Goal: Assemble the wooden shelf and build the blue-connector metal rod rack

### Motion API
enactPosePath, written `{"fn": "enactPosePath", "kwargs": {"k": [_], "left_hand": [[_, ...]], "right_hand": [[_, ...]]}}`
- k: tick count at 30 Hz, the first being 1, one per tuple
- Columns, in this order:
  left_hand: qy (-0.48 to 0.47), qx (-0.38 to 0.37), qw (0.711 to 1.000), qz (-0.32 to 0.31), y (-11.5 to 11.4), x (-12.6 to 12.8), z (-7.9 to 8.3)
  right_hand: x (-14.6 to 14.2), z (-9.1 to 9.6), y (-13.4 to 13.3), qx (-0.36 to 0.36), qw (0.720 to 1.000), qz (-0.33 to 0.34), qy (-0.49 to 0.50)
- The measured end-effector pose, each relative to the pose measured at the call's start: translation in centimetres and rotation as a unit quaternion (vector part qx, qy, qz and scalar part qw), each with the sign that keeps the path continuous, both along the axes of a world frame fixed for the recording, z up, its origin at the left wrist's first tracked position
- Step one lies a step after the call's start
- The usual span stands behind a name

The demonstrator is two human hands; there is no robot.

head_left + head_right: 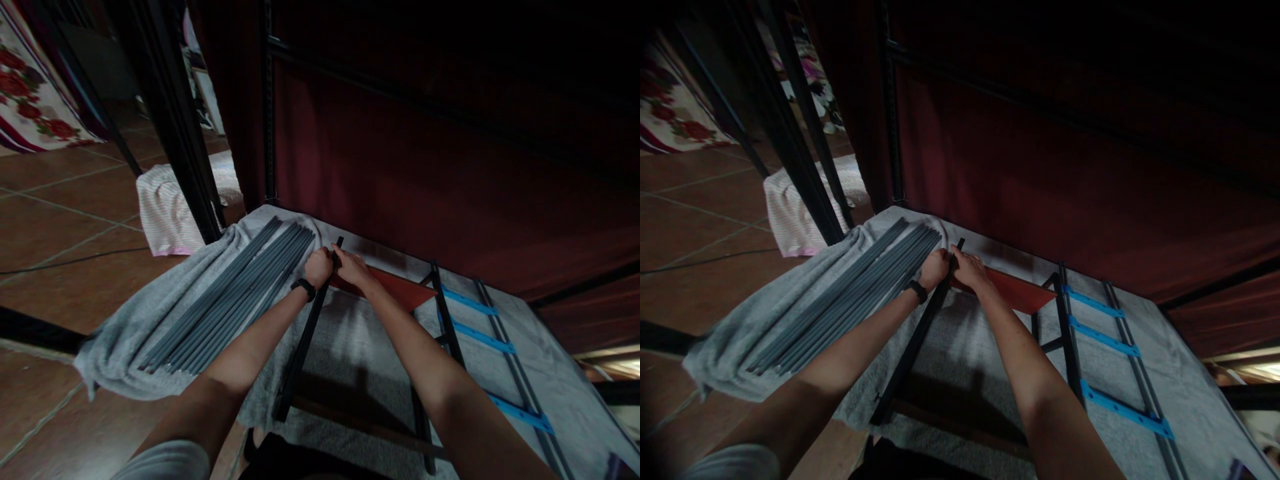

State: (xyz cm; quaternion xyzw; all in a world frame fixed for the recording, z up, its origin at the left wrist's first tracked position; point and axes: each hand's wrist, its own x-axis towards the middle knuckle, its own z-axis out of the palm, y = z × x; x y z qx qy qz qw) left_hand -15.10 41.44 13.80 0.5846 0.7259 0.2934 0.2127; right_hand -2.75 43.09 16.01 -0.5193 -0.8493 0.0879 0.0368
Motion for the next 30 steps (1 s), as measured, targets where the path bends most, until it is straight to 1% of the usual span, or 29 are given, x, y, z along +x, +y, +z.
{"fn": "enactPosePath", "kwargs": {"k": [6,12,19,23,26,30], "left_hand": [[-0.004,0.006,1.000,0.000,-0.4,0.0,0.2],[-0.002,0.007,1.000,-0.010,0.2,-0.1,0.0],[-0.037,0.017,0.999,-0.024,0.1,-0.2,-0.5],[-0.052,0.030,0.998,-0.015,0.2,-0.4,-0.8],[-0.048,0.026,0.998,-0.011,0.5,-0.3,-0.8],[-0.065,0.029,0.997,-0.025,0.8,-0.3,-0.8]], "right_hand": [[0.1,-0.1,0.1,0.003,1.000,-0.001,-0.001],[0.1,-0.2,0.1,0.005,1.000,0.003,-0.005],[0.0,-0.2,0.2,0.001,1.000,0.000,-0.010],[0.0,0.0,0.1,-0.001,1.000,0.001,-0.003],[0.0,-0.1,0.0,0.006,1.000,0.001,-0.002],[0.0,-0.2,0.1,0.008,1.000,0.002,-0.005]]}}
